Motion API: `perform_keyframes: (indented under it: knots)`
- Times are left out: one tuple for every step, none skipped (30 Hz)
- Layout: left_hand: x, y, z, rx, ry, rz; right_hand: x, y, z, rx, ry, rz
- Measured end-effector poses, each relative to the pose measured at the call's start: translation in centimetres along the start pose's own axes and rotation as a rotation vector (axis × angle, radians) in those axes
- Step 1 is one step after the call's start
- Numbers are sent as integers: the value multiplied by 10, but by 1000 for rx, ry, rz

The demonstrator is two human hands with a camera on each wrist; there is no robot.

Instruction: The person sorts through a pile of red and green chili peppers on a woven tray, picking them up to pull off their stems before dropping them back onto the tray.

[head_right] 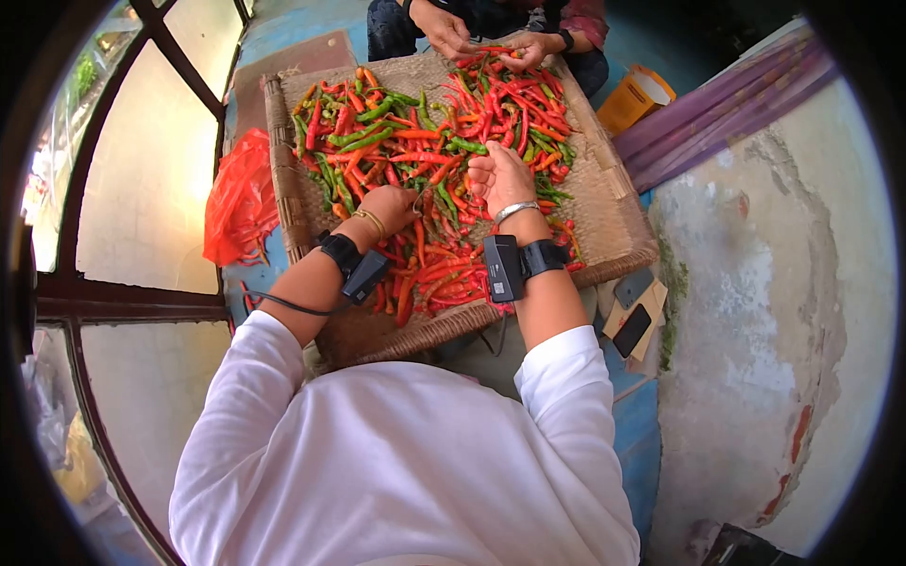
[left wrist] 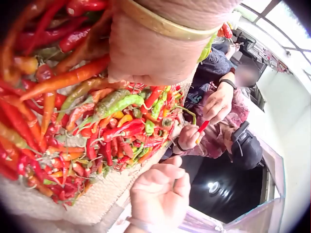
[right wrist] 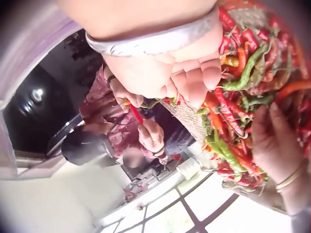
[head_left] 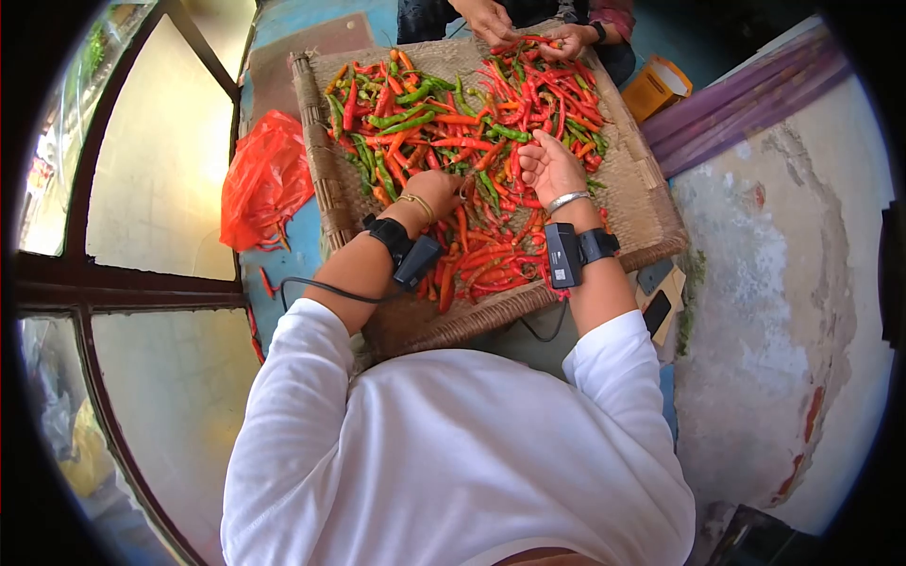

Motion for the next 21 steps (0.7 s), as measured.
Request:
perform_keyframes:
  knots:
    - [-1, -1, -3, 7, 15, -24, -3, 2, -1, -38, -3, 36]
    - [-1, -1, -4, 9, 12, -22, -14, 1, -9, -119, 6, 56]
    - [-2, -3, -7, 35, 16, -11, -28, 1, -18, -189, 35, 112]
    - [-3, -4, -8, 59, 21, 1, -41, -1, -26, -259, 64, 167]
    - [-3, -5, -9, 60, 20, 8, -55, -4, -34, -383, 83, 181]
    - [-3, -7, -9, 34, -3, -5, -68, -7, -41, -505, 101, 195]
    - [-2, -8, -8, 11, -25, -18, -77, -11, -45, -556, 114, 202]
    - [0, -7, -9, 18, -22, -10, -80, -16, -47, -546, 116, 199]
    - [3, -13, -8, -27, -32, -112, -81, -22, -49, -538, 142, 197]
    - [5, -20, -7, -71, -41, -216, -81, -28, -50, -530, 166, 196]
    - [10, -24, -7, -59, -35, -212, -78, -35, -50, -513, 160, 176]
    - [13, -34, -9, -45, -53, -235, -78, -34, -49, -501, 155, 174]
    - [17, -41, -11, -32, -71, -259, -77, -34, -48, -485, 157, 152]
    - [22, -41, -12, -22, -65, -256, -76, -35, -47, -470, 158, 131]
    - [25, -43, -14, 74, -62, -302, -74, -37, -46, -459, 155, 130]
    - [29, -44, -16, 169, -58, -346, -73, -38, -49, -377, 216, 180]
    - [35, -41, -17, 236, -85, -295, -73, -39, -52, -294, 277, 231]
    - [41, -35, -18, 244, -81, -290, -72, -41, -51, -284, 276, 231]
    - [47, -30, -16, 259, -125, -317, -70, -44, -49, -194, 261, 206]
    - [51, -25, -14, 275, -167, -345, -68, -46, -47, -102, 245, 181]
    - [53, -26, -17, 286, -160, -342, -67, -47, -46, -44, 246, 172]
Point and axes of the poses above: each hand's wrist, its own x-axis towards the middle knuckle, its own y-axis out of the palm, z = x × y, the point moved 5 cm from there along x, towards the middle knuckle, and after that the axes turned 13 degrees about x, right-handed, at the moved point
